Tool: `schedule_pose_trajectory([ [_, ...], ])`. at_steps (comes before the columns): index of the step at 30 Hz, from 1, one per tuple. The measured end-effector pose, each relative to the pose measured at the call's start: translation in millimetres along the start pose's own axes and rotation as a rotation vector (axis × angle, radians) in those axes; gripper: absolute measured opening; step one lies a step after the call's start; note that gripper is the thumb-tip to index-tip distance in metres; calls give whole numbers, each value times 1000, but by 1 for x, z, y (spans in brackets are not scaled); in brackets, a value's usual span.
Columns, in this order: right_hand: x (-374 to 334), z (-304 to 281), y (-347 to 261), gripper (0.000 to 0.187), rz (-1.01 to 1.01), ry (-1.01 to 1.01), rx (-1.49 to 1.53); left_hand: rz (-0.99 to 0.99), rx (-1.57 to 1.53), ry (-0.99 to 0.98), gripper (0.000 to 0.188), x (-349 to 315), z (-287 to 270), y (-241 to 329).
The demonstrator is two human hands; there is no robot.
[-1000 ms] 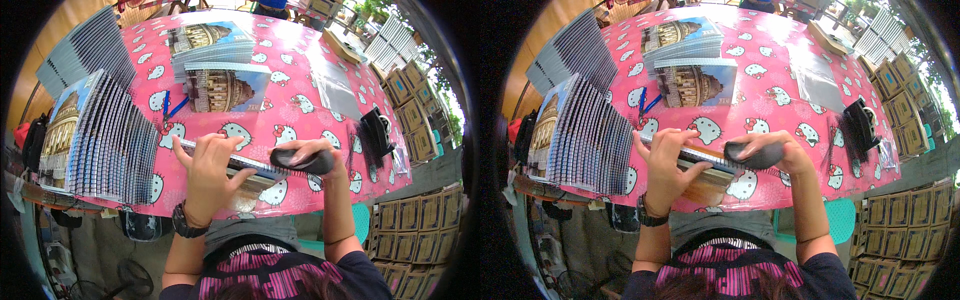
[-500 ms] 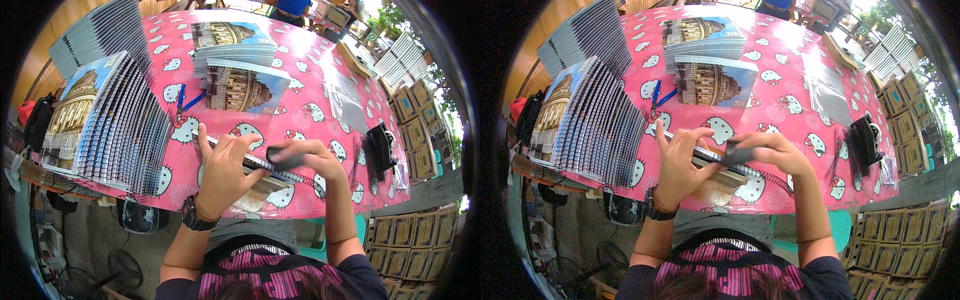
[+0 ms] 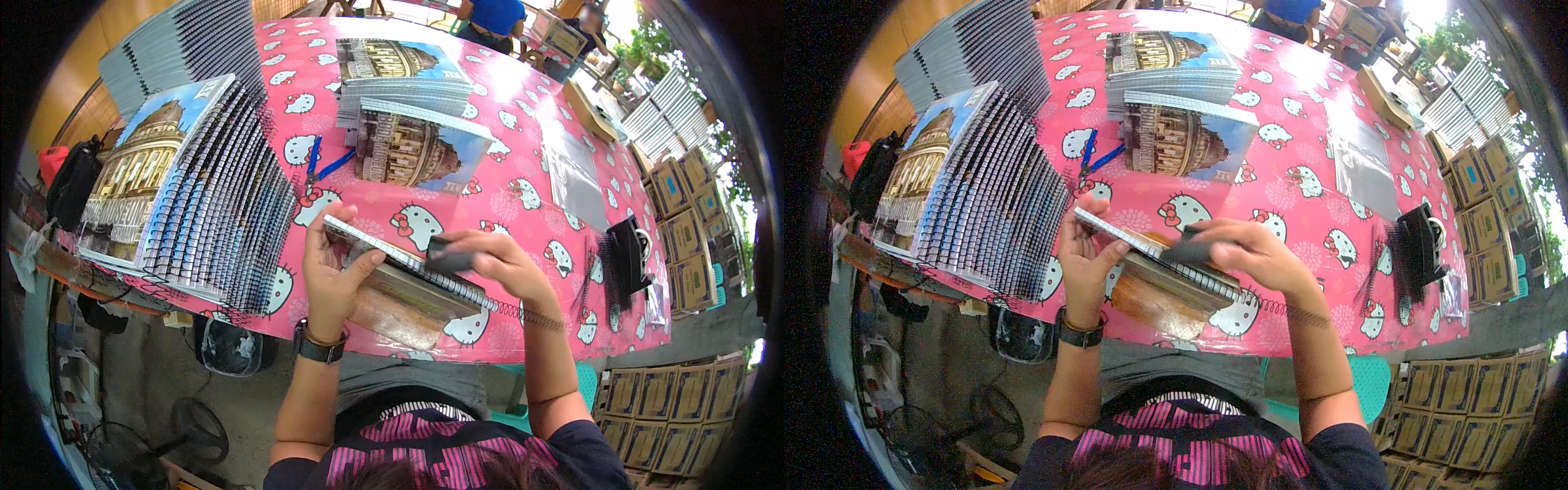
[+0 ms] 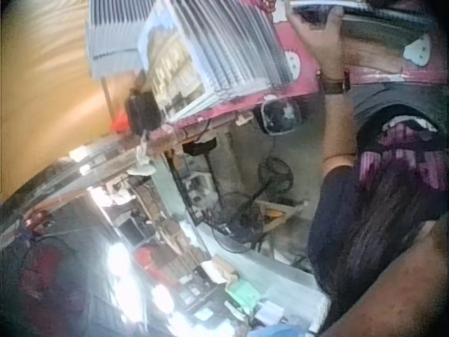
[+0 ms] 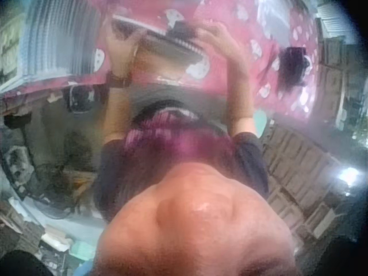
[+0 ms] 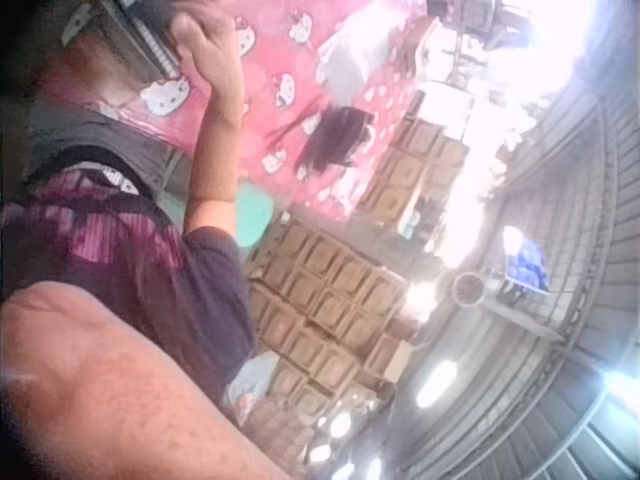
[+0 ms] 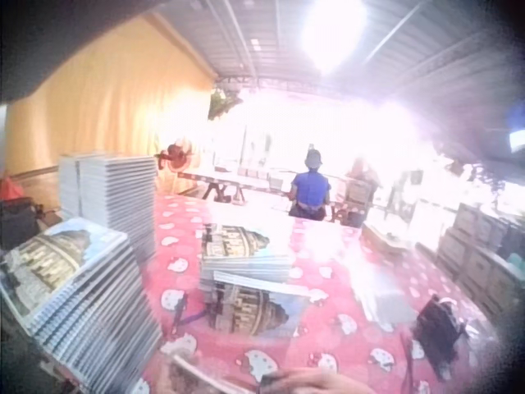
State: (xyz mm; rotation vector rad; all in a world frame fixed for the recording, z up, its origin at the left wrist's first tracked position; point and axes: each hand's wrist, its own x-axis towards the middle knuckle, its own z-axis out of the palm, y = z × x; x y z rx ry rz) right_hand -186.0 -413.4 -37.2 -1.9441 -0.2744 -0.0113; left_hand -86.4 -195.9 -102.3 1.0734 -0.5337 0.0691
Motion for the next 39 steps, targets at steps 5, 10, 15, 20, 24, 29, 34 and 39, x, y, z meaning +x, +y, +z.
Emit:
schedule_pose_trajectory([
  [5, -9, 3, 2, 56, -153, 97, 569, -179, -167, 4, 53, -8, 7, -5],
  [10, 2, 0, 1, 62, 91, 179, -188, -242, -215, 17, 42, -10, 4, -9],
  [15, 13, -1, -2, 63, 123, 84, -209, -233, -347, 51, 39, -10, 5, -9],
  [20, 15, 1, 8, 72, -107, 22, 376, -269, -385, 62, 38, -11, 5, -12],
  [24, 29, 2, 14, 57, 74, 73, 5, -265, -394, 57, 38, -11, 8, -10],
  [29, 37, 9, 9, 62, 75, 72, -184, -278, -421, 51, 36, -10, 7, -10],
  [34, 40, 15, 7, 54, -107, 14, 290, -299, -425, 60, 31, -12, 5, -13],
  [39, 51, 6, 8, 53, -36, -5, 295, -299, -386, 66, 30, -9, 6, -13],
])
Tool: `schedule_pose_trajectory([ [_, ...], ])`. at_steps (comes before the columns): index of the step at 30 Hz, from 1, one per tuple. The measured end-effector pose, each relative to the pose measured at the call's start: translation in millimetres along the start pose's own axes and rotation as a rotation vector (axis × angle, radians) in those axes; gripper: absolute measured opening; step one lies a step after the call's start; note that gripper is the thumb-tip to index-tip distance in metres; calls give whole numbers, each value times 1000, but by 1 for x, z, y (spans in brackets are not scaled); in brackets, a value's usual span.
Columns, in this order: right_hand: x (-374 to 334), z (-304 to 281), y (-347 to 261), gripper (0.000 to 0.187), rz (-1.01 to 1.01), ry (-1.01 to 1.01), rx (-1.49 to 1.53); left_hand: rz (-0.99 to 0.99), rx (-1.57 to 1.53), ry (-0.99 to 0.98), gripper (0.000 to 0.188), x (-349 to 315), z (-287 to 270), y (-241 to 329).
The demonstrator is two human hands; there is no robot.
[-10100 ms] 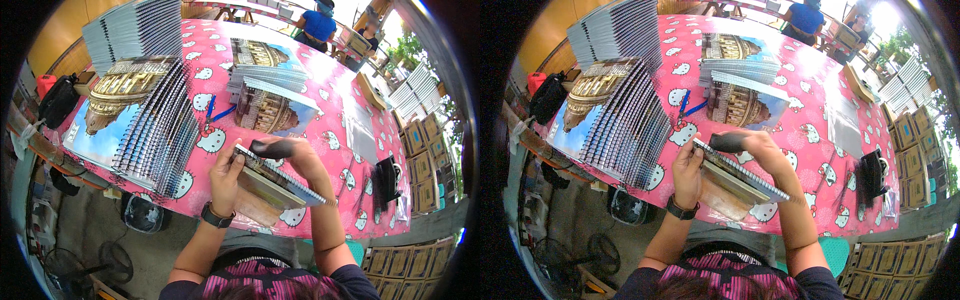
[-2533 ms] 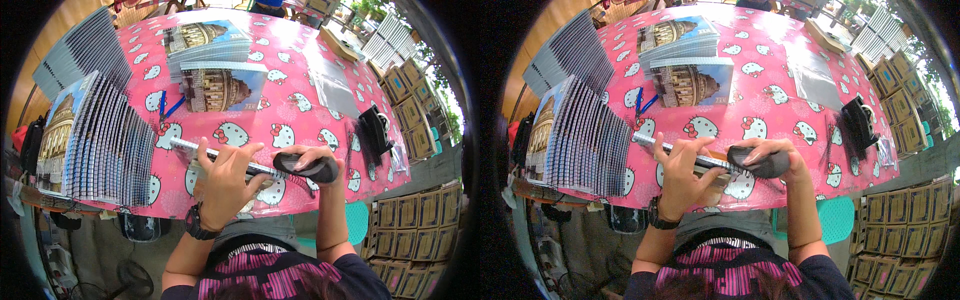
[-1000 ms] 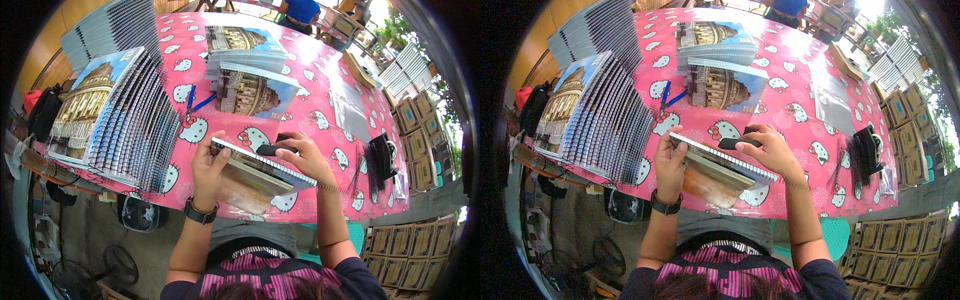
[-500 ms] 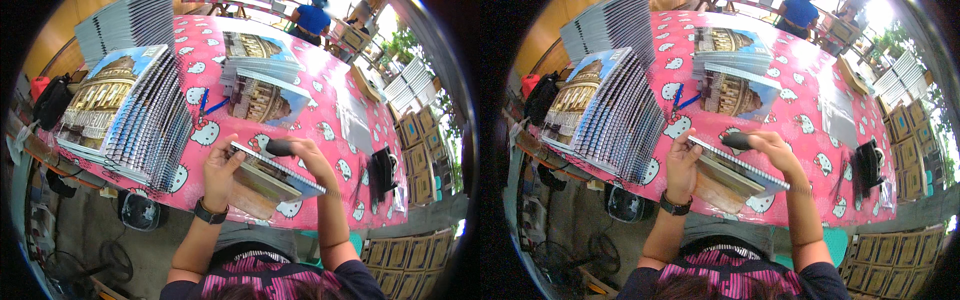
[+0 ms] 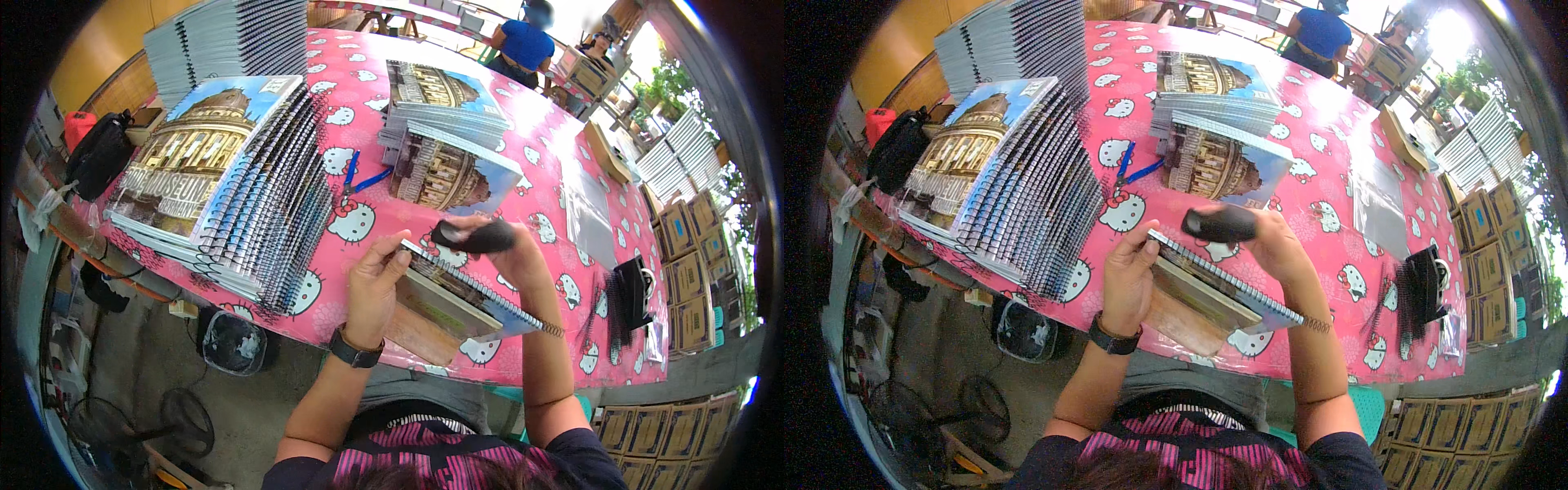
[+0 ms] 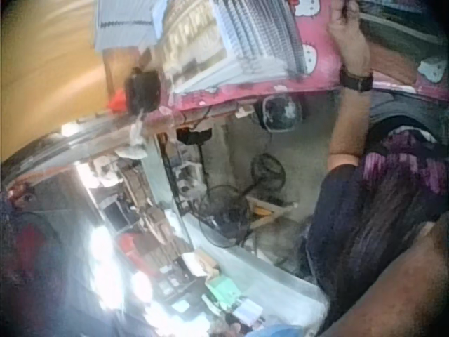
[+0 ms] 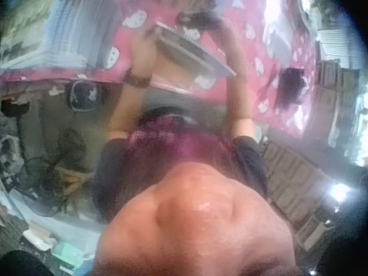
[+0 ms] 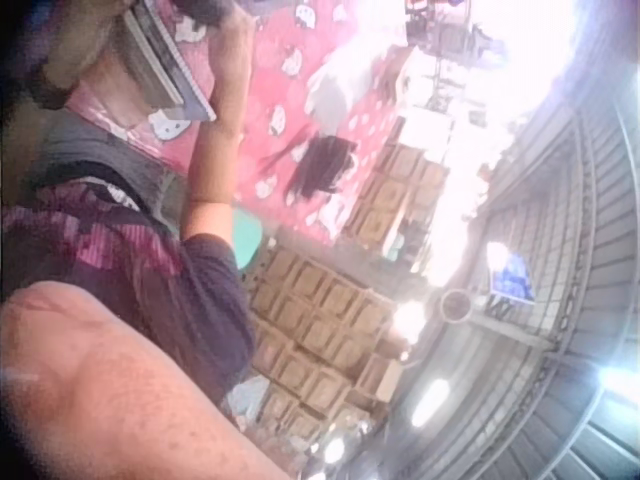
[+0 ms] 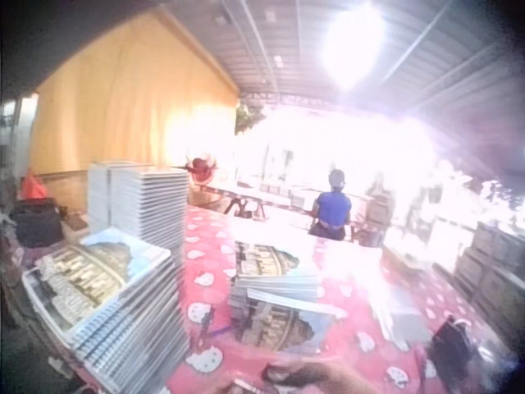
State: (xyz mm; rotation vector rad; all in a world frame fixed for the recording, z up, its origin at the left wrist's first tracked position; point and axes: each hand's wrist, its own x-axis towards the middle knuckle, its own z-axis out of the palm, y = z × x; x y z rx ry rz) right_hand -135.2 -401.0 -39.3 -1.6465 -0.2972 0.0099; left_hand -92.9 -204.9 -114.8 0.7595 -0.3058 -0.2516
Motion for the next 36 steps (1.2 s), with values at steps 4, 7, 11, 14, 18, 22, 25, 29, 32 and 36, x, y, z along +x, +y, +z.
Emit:
schedule_pose_trajectory([
  [4, 5, 5, 3, 51, 79, 25, -426, 7, 11, -5, 30, 2, 0, 1],
  [7, -4, 13, -6, 46, 67, 45, -79, 35, 54, -20, 28, -4, -3, -2],
  [11, -13, 8, 6, 46, 117, 117, -444, 15, 56, -34, 27, 1, 2, 3],
  [14, -62, -11, 37, 38, 185, 275, -998, 26, 145, -72, 24, 2, 10, 9],
  [18, -117, -42, 38, 34, 171, 274, -1167, 101, 349, -167, 21, 1, 33, 18],
  [22, -105, 2, -75, 37, 48, 350, -574, 277, 500, -281, 21, -10, 71, 31],
  [25, -91, 43, -93, 37, -206, 446, -571, 235, 550, -340, 21, -22, 93, 36],
  [29, -90, 51, -86, 35, -212, 543, -449, 469, 634, -422, 22, -25, 98, 30],
  [32, -88, 53, -83, 34, -250, 532, -443, 448, 612, -431, 20, -28, 97, 33],
  [36, -90, 51, -91, 32, -202, 483, -551, 524, 630, -497, 19, -30, 98, 38],
])
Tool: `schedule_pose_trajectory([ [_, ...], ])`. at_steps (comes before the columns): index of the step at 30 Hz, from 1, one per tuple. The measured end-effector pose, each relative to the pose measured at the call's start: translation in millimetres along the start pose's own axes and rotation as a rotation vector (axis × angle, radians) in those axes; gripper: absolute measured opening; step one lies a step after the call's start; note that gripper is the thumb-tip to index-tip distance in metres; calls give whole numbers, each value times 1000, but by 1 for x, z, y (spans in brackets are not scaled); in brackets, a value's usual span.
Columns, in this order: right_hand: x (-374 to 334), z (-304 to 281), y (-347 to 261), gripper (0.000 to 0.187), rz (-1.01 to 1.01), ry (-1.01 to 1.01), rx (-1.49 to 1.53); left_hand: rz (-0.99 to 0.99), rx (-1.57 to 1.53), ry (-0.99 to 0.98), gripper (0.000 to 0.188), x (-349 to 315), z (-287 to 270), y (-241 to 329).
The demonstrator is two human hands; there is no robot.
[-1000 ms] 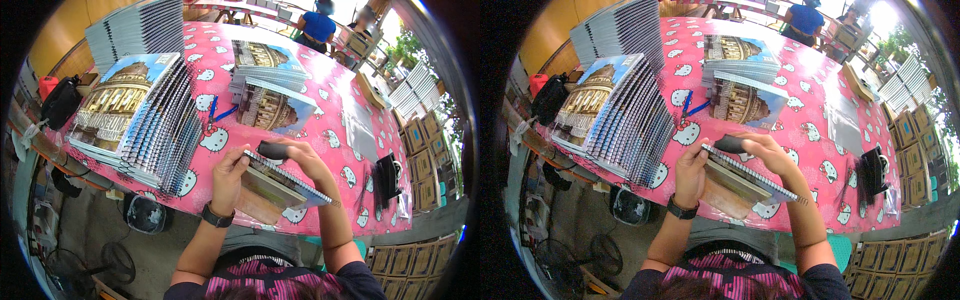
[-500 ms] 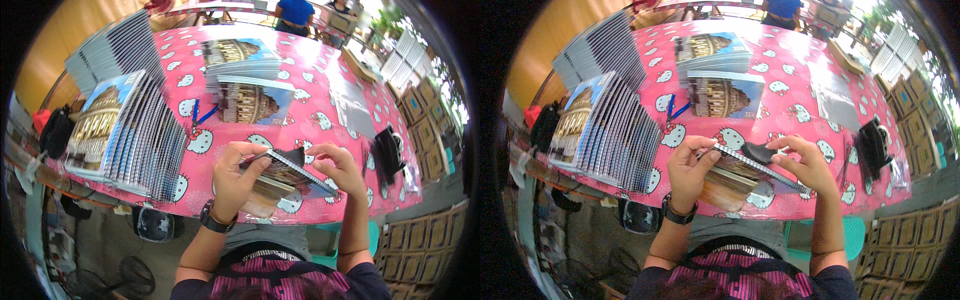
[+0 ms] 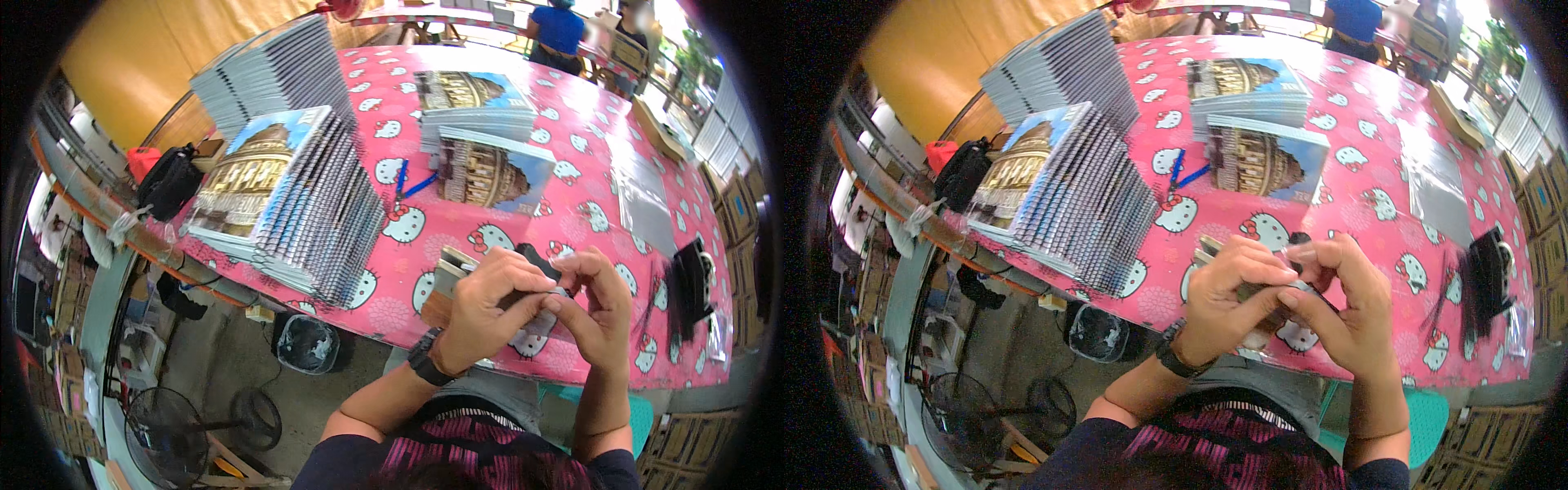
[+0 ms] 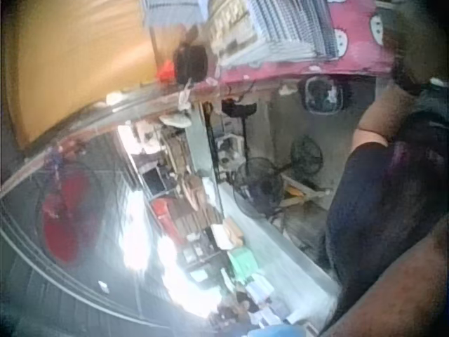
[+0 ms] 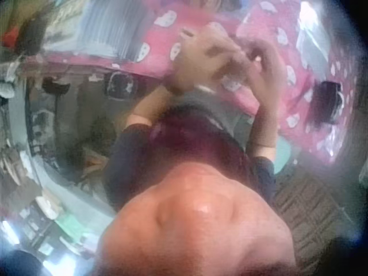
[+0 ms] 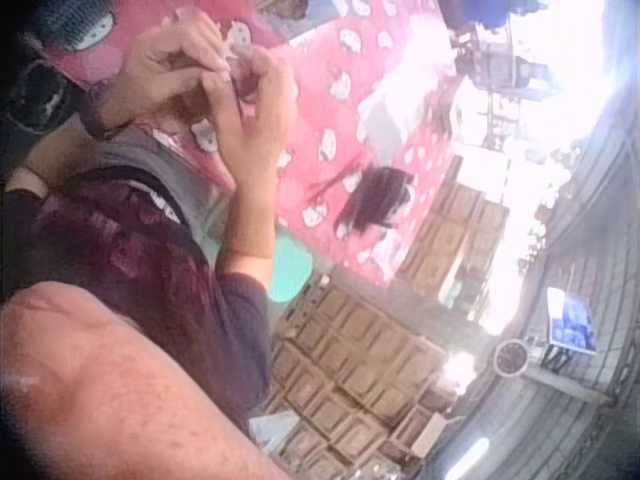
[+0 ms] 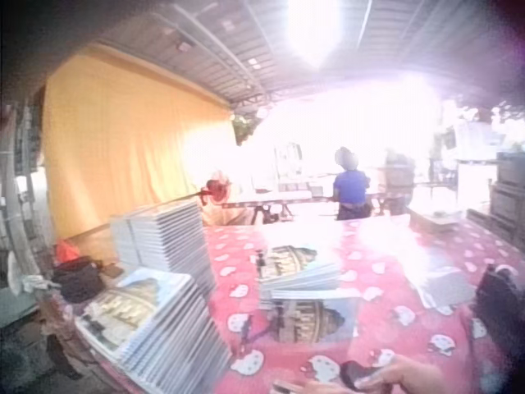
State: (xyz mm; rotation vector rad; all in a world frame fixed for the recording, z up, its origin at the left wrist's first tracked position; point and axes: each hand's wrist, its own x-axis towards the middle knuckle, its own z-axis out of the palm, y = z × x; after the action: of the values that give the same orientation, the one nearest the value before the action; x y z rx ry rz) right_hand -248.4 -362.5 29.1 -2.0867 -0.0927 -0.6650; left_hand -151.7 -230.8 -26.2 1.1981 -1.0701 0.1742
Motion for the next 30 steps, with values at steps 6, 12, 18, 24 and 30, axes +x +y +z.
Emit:
schedule_pose_trajectory([
  [6, 5, 5, -5, 26, -204, 74, -241, -140, -85, 44, 30, -5, 3, -6],
  [12, 12, -16, -8, 34, -194, 351, 37, -59, 73, 407, 73, -1, -16, -17],
  [18, 119, 12, -51, 33, -377, 514, 431, -82, -18, 438, 32, -14, -101, 18],
  [24, 225, 122, -45, 26, -384, 125, 472, 32, 659, 799, 28, 64, -235, 113],
  [30, 275, 216, 22, 28, -447, -52, -161, -356, 1266, 380, 33, 47, -340, 75],
])
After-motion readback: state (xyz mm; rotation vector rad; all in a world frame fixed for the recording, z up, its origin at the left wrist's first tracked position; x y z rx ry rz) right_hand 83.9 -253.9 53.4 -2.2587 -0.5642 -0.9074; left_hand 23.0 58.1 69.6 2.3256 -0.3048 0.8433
